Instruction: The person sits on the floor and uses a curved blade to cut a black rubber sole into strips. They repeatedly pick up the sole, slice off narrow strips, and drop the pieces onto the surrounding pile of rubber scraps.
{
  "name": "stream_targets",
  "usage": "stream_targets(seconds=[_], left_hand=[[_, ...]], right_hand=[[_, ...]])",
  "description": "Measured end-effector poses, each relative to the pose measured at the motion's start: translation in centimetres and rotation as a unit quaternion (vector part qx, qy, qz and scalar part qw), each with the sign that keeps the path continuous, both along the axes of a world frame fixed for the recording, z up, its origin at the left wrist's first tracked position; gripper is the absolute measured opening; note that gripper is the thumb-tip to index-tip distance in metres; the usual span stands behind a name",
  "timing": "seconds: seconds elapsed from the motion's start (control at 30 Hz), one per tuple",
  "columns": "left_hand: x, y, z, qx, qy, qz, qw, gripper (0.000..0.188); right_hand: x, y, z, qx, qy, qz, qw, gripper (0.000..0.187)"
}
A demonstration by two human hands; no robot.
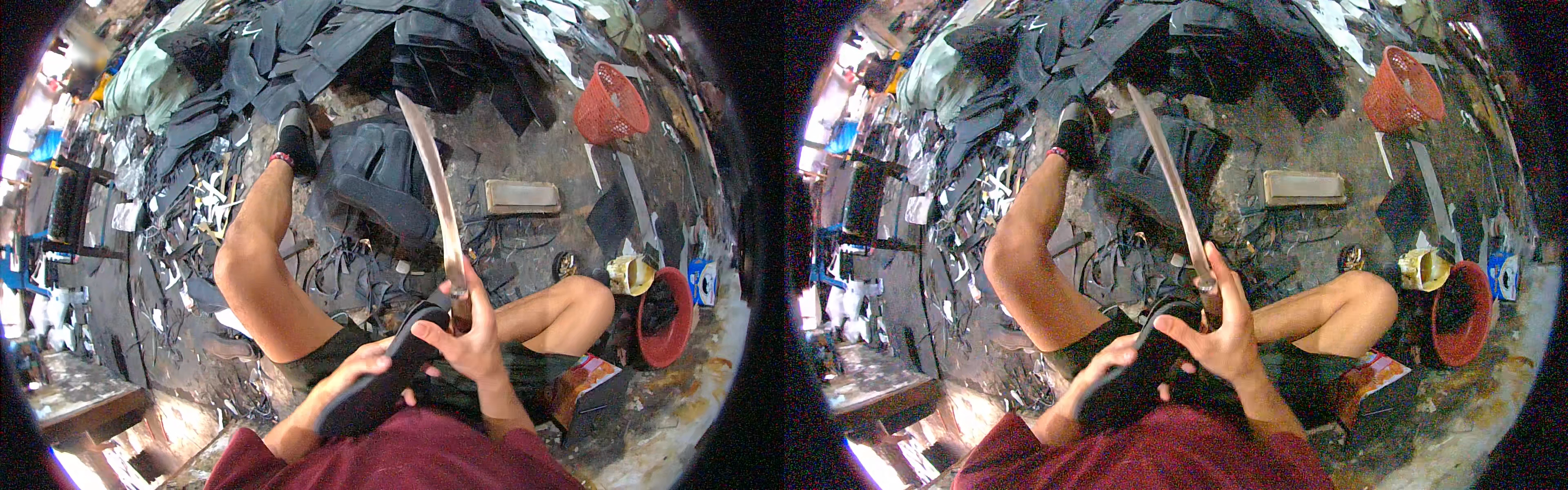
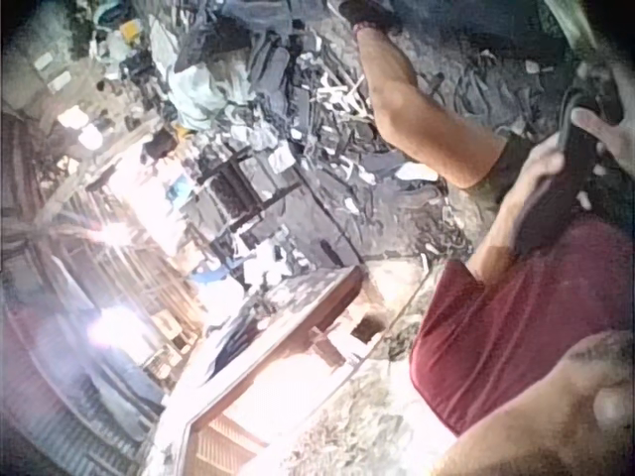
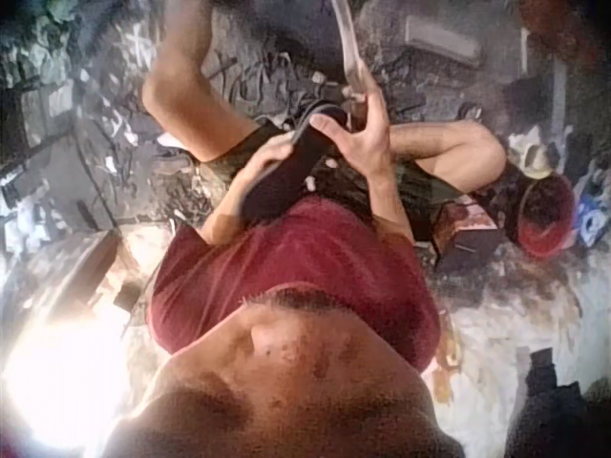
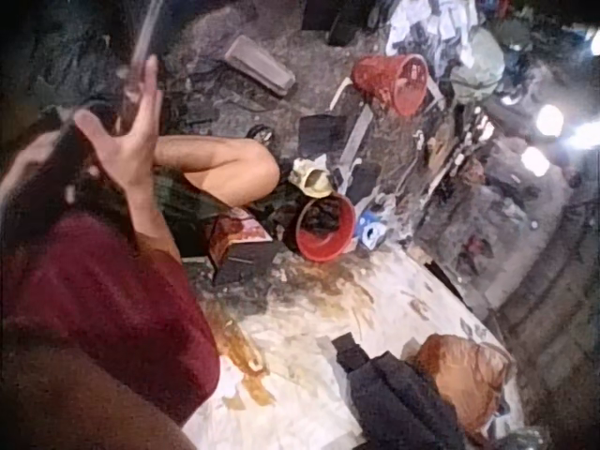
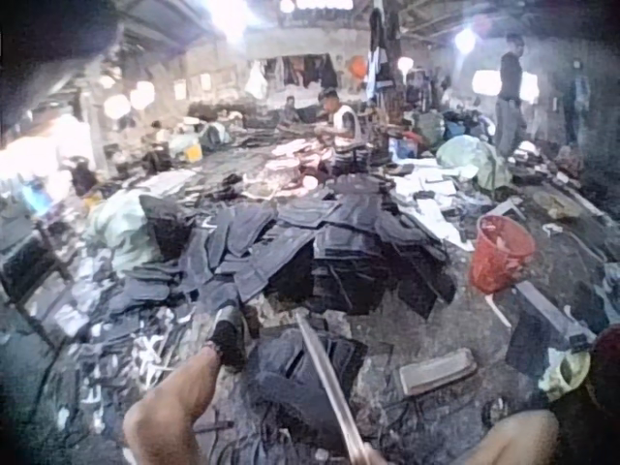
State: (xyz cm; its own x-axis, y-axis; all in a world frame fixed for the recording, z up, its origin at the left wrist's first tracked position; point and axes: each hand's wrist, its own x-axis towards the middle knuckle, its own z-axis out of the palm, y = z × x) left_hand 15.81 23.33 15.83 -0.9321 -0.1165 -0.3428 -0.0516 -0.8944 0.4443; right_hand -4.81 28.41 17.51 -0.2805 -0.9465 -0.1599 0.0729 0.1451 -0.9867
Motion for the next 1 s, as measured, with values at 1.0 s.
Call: stream_targets(seconds=[1.0], left_hand=[[-5.4,-7.1,7.2,0.017,-0.101,0.557,0.824,0.044]], right_hand=[[1.1,7.8,-3.6,-0.085,0.297,-0.045,0.95,0.036]])
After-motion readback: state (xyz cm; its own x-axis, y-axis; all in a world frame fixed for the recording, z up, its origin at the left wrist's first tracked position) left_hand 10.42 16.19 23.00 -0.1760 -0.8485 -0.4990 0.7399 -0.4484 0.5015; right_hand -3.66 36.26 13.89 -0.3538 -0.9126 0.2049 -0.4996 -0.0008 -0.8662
